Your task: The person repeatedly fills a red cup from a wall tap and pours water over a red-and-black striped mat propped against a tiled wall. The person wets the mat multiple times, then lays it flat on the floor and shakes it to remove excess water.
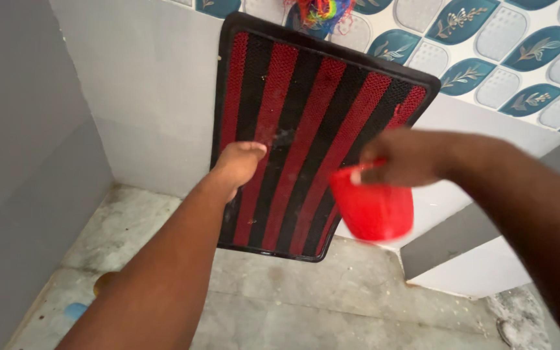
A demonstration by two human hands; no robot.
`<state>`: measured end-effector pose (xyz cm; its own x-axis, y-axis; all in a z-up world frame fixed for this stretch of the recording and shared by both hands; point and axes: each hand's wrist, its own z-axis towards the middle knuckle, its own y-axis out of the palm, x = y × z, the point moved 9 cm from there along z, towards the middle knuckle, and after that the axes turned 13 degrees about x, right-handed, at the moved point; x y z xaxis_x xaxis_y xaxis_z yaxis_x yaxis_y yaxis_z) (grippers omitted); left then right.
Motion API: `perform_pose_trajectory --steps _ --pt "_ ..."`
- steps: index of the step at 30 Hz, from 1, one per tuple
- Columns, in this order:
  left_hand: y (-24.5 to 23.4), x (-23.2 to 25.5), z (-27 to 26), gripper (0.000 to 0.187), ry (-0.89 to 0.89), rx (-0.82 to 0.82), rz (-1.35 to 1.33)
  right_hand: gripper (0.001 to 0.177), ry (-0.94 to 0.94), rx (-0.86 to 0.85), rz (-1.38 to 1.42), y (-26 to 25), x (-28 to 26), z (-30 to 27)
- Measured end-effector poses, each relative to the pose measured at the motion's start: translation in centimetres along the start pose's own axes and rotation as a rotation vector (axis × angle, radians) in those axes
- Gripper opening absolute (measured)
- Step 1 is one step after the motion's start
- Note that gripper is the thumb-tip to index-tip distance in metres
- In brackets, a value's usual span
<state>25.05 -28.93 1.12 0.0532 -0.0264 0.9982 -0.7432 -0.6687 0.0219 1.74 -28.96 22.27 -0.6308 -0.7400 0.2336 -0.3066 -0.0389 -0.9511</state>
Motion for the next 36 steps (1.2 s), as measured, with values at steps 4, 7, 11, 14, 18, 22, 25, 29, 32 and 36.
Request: perform_pose_trajectory --steps 4,7,11,14,18,22,25,29,32,36 --pt "1.1 1.2 -0.8 0.036 0.027 -0.073 -0.017 0.049 -0.05 -0.035 0.095 1.9 -2.6 0.6" --pt "2.6 3.1 -2.4 0.039 -0.05 -0.077 0.028 0.05 -0.054 0.071 0.043 0.6 -4.4 1.9" --pt "3.5 5.6 -3.8 0.041 -0.043 -0.117 0.026 0.052 0.095 0.22 -0.097 -5.0 -3.9 2.6" --pt "2.9 5.4 -3.3 0.041 -0.044 -0.106 0.003 0.053 0.216 0.228 -0.265 -7.8 -2.5 1.9" --pt "0.8 3.2 -1.8 0.043 -0.049 -0.048 -0.005 0.056 0.244 0.198 -0.321 -8.4 -1.2 0.9" --pt "-0.8 1.5 -1.3 0.045 -0.096 0.006 0.036 0.055 0.278 0.132 -0.331 -6.7 -0.2 0.2" --pt "-1.2 2.1 -1.4 0.047 -0.069 0.003 0.012 0.052 0.268 0.111 -0.283 -5.4 -0.2 0.2" --pt "-1.7 2.0 -1.9 0.046 -0.091 -0.001 0.065 0.051 0.175 0.17 -0.217 -3.9 -1.2 0.4" --pt "-2.1 1.4 -1.8 0.047 -0.035 -0.012 0.138 0.048 0.102 0.173 -0.164 -2.3 -2.2 0.5" --pt "-4.2 -1.3 -2.1 0.055 -0.027 -0.015 0.318 0.041 -0.038 0.172 -0.09 0.0 -3.8 0.7"
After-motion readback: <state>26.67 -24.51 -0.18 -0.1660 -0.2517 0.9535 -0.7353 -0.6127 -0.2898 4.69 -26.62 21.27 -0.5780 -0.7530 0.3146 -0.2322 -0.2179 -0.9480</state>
